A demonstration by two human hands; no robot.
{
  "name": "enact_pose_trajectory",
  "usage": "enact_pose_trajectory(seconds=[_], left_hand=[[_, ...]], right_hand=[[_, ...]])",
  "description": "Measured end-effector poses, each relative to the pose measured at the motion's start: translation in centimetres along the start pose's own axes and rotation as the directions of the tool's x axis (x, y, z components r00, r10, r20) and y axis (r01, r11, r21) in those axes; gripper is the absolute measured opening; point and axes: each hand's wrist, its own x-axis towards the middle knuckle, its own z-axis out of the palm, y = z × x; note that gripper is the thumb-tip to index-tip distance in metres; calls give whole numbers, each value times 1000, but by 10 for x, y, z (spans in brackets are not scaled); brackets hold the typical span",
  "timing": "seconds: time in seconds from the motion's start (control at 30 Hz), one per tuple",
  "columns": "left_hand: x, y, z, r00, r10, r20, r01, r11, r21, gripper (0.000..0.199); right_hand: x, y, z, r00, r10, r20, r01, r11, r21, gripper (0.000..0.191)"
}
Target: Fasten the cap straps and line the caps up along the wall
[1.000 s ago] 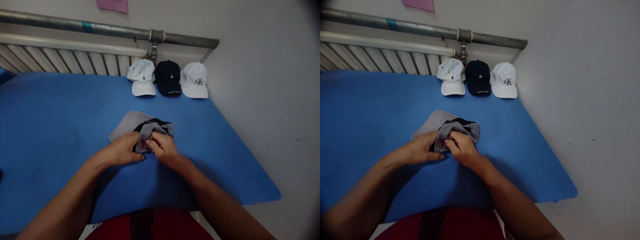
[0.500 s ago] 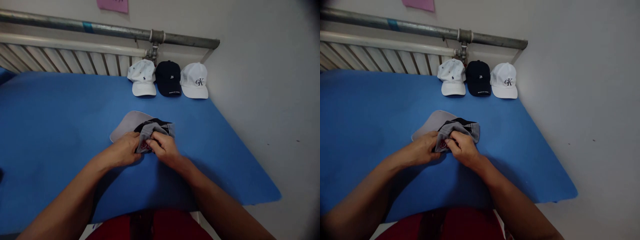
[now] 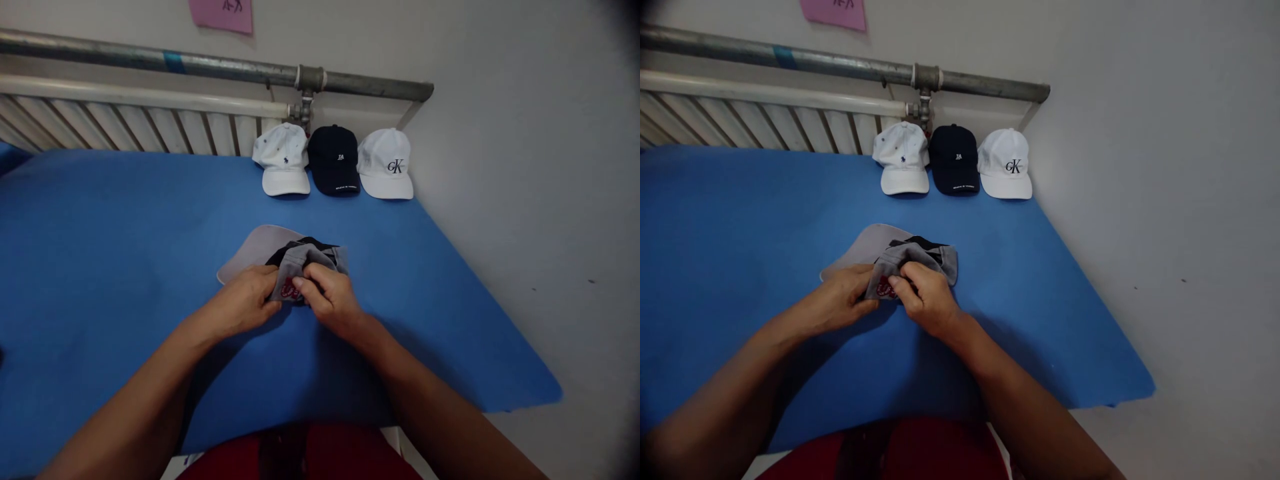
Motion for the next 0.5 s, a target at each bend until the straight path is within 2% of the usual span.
enact_pose_trajectory(seconds=[0.1, 0.23, 0.33, 0.43, 0.5], left_hand=[[0, 0, 0, 1000, -1, -23, 2, 1000, 29, 8], [0, 2, -2, 992, 8, -127, -8, 1000, -1, 9], [-1, 4, -7, 975, -56, -215, 44, 997, -60, 11], [-5, 3, -14, 922, -180, -342, 146, 981, -124, 16], [-7, -1, -18, 857, -278, -434, 200, 956, -216, 20]], right_hand=[[-1, -1, -1, 999, -34, -36, 33, 999, -14, 27], [-3, -3, -5, 989, -122, -85, 120, 993, -21, 20], [-5, -6, -6, 977, -191, -98, 190, 982, -24, 18], [-6, -7, -5, 973, -222, -68, 220, 975, -40, 19], [-7, -5, -1, 972, -234, -36, 232, 972, -46, 19]])
